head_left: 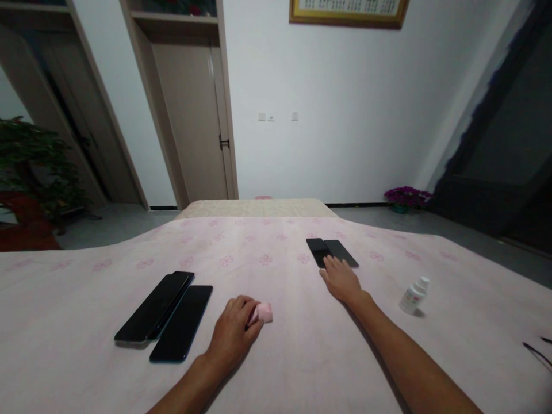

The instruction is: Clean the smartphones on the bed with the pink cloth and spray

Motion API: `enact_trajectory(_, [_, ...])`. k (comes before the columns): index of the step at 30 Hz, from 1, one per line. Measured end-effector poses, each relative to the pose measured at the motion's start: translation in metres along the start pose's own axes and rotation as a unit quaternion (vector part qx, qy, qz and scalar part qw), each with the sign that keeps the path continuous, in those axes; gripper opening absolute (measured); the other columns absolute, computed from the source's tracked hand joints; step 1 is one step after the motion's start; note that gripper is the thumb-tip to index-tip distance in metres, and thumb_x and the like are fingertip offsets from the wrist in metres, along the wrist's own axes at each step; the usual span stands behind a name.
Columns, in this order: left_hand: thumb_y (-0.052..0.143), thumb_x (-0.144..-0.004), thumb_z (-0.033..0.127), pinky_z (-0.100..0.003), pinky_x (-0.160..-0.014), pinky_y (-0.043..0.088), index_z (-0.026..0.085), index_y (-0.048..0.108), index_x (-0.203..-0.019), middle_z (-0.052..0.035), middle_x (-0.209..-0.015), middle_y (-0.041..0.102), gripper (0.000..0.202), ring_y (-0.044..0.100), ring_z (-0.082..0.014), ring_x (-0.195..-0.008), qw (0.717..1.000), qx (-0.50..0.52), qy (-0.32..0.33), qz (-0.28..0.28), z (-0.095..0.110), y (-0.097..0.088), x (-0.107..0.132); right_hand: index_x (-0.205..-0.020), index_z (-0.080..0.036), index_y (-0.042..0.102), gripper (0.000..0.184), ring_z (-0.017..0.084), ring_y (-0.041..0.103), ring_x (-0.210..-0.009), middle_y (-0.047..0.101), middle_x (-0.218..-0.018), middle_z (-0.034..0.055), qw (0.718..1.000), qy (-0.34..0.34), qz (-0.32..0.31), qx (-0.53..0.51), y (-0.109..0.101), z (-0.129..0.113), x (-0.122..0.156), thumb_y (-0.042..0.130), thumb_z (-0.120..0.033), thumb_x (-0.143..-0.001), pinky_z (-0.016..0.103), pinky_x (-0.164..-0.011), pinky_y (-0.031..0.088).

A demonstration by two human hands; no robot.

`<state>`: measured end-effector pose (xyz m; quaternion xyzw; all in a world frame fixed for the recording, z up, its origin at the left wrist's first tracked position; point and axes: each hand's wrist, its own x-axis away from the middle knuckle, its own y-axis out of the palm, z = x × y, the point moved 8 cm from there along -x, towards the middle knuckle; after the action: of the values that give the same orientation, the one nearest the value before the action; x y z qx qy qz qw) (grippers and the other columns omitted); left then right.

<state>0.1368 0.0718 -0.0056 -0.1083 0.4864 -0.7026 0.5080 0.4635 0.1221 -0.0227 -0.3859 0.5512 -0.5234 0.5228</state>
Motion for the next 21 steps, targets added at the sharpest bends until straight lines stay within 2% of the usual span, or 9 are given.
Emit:
enact_trajectory(6, [0.060, -0.088, 0.025, -0.038, -0.087, 0.045, 0.022, 0.067, -0.109, -0.0072, -0.109, 0.066, 0.022, 0.057, -0.0243, -0.100, 1.000, 0.001, 0.003, 0.003, 0.000, 0.000, 0.001, -0.145, -0.003, 0.046, 0.054, 0.031, 0.039, -0.141, 0.043, -0.153, 0.0213, 1.000, -0.024, 0.007, 0.012, -0.012, -0.003, 0.013, 0.034, -0.034, -0.102, 0.048, -0.118, 0.018])
enact_trajectory(9, [0.059, -0.089, 0.026, -0.038, -0.087, 0.045, 0.021, 0.067, -0.108, -0.0076, -0.109, 0.065, 0.021, 0.057, -0.0243, -0.100, 1.000, 0.002, 0.003, 0.000, 0.001, 0.000, 0.001, -0.139, -0.004, 0.053, 0.050, 0.031, 0.045, -0.136, 0.050, -0.147, 0.0221, 1.000, -0.023, 0.013, 0.013, -0.020, -0.006, 0.016, 0.034, -0.032, -0.101, 0.048, -0.117, 0.018])
enact_trajectory(13, [0.059, -0.089, 0.026, -0.038, -0.087, 0.045, 0.021, 0.067, -0.107, -0.0077, -0.109, 0.065, 0.021, 0.057, -0.0246, -0.100, 1.000, 0.000, -0.003, 0.002, 0.001, -0.001, 0.002, -0.114, -0.006, 0.070, 0.043, 0.031, 0.061, -0.116, 0.069, -0.119, 0.0223, 1.000, -0.026, 0.004, 0.014, -0.031, -0.014, 0.018, 0.036, -0.029, -0.100, 0.046, -0.116, 0.016])
enact_trajectory(15, [0.059, -0.088, 0.026, -0.038, -0.087, 0.045, 0.022, 0.068, -0.107, -0.0075, -0.109, 0.065, 0.021, 0.057, -0.0247, -0.100, 1.000, 0.002, -0.005, 0.002, 0.001, -0.001, 0.001, -0.105, -0.007, 0.073, 0.043, 0.031, 0.064, -0.109, 0.072, -0.108, 0.0223, 1.000, -0.017, 0.001, 0.015, -0.034, -0.018, 0.016, 0.037, -0.029, -0.100, 0.046, -0.116, 0.015])
enact_trajectory(16, [0.059, -0.088, 0.026, -0.038, -0.087, 0.045, 0.022, 0.068, -0.107, -0.0074, -0.109, 0.065, 0.021, 0.057, -0.0248, -0.100, 1.000, 0.002, -0.005, 0.002, 0.002, -0.001, 0.001, -0.106, -0.006, 0.073, 0.044, 0.032, 0.064, -0.110, 0.072, -0.108, 0.0236, 1.000, -0.008, 0.003, 0.016, -0.035, -0.018, 0.015, 0.036, -0.029, -0.100, 0.047, -0.116, 0.014])
enact_trajectory(18, [0.059, -0.088, 0.025, -0.038, -0.087, 0.044, 0.022, 0.068, -0.106, -0.0075, -0.108, 0.066, 0.021, 0.057, -0.0249, -0.100, 1.000, 0.002, -0.006, 0.001, 0.002, -0.001, 0.001, -0.121, -0.003, 0.067, 0.047, 0.035, 0.056, -0.123, 0.066, -0.124, 0.0270, 1.000, 0.014, 0.017, 0.018, -0.036, -0.017, 0.012, 0.035, -0.031, -0.100, 0.049, -0.116, 0.014])
enact_trajectory(21, [0.059, -0.088, 0.025, -0.038, -0.087, 0.044, 0.021, 0.068, -0.105, -0.0075, -0.107, 0.066, 0.020, 0.057, -0.0249, -0.099, 1.000, 0.000, -0.004, 0.000, 0.002, -0.002, 0.000, -0.147, -0.006, 0.045, 0.058, 0.035, 0.034, -0.144, 0.041, -0.155, 0.0216, 1.000, 0.021, 0.017, 0.008, -0.027, -0.017, 0.008, 0.036, -0.037, -0.100, 0.050, -0.117, 0.013])
